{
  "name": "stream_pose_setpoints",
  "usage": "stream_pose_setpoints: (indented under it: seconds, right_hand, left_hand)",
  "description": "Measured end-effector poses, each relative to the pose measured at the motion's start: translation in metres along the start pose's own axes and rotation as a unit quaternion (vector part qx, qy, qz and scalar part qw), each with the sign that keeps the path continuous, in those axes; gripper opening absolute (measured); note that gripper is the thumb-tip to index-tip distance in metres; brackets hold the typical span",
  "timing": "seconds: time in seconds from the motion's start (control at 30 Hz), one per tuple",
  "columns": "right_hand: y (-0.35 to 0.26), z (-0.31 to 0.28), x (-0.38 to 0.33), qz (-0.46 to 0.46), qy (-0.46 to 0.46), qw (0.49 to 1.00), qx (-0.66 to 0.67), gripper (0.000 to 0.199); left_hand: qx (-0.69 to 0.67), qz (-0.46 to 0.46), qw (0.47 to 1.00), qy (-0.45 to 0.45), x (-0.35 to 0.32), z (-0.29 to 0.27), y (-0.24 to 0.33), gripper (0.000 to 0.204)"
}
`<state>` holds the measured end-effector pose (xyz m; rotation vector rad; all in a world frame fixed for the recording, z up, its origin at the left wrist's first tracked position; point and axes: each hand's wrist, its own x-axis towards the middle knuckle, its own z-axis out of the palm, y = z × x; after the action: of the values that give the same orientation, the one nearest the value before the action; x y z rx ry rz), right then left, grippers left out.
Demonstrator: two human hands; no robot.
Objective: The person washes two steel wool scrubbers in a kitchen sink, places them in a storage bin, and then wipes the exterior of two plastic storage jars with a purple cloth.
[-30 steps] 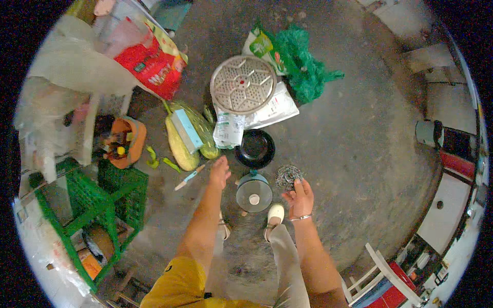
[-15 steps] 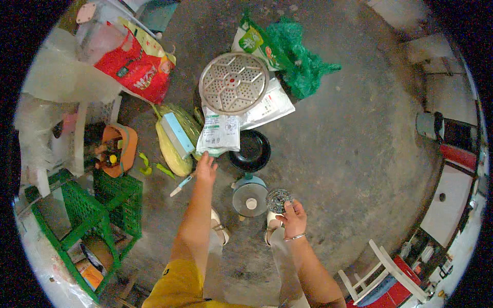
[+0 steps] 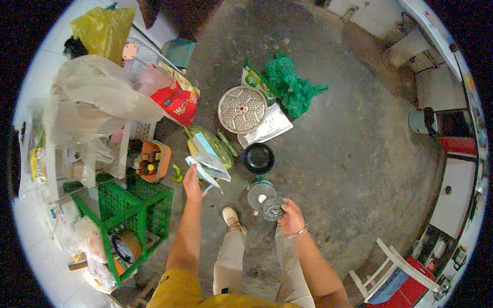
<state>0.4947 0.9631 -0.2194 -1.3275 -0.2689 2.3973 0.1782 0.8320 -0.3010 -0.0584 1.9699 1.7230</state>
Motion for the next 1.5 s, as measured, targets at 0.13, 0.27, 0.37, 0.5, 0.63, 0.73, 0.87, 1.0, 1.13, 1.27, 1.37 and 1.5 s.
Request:
stream_pose_setpoints:
  seconds: [0.13,0.27,0.37,0.5,0.63,0.73,0.87,1.0,1.13,1.27,1.37,1.5]
  right_hand:
    - [-0.018,0.008,-0.045,0.023,-0.054,0.998,0.009,0.030]
    - [-0.047,0.052,-0.089,-0.001,-0.117,0.992,-0.037,0.027]
    - [-0.065,0.083,-0.112,0.000,-0.084,0.992,-0.098,0.024]
    - [-0.086,0.161,-0.158,-0.172,-0.138,0.834,-0.507,0.033]
    - [-0.085,0.215,-0.208,-0.265,-0.195,0.579,-0.746,0.042]
    - [-0.082,0.238,-0.228,-0.168,-0.198,0.378,-0.889,0.038]
    - [-0.078,0.224,-0.231,-0.099,-0.192,0.378,-0.900,0.032]
    - [-0.065,0.214,-0.258,-0.162,-0.234,0.383,-0.879,0.033]
    - [-0.026,0.198,-0.275,-0.263,-0.213,0.349,-0.874,0.027]
    - [0.032,0.178,-0.306,-0.455,-0.235,0.370,-0.775,0.019]
    - [0.072,0.184,-0.340,-0.536,-0.253,0.376,-0.712,0.014]
    - [0.108,0.184,-0.357,-0.519,-0.266,0.374,-0.721,0.016]
  left_hand:
    - [-0.054,0.000,0.998,0.022,-0.046,-0.035,0.057,0.033]
    - [-0.071,0.032,0.997,0.027,-0.101,-0.050,0.141,0.031]
    - [-0.094,0.035,0.995,-0.004,-0.152,-0.055,0.210,0.033]
    - [0.064,0.049,0.997,0.000,-0.218,-0.045,0.274,0.032]
    - [0.176,0.151,0.972,-0.044,-0.277,-0.028,0.283,0.036]
    - [0.248,0.229,0.939,-0.060,-0.312,-0.010,0.287,0.034]
    - [0.273,0.189,0.943,-0.018,-0.355,-0.008,0.294,0.027]
    - [0.374,0.270,0.886,0.046,-0.373,-0.031,0.267,0.052]
    - [0.357,0.205,0.908,0.074,-0.391,-0.046,0.272,0.067]
    - [0.309,0.049,0.950,0.020,-0.393,-0.097,0.271,0.040]
    - [0.289,0.104,0.950,0.061,-0.400,-0.154,0.245,0.026]
    - [0.354,0.136,0.918,0.116,-0.424,-0.199,0.241,0.020]
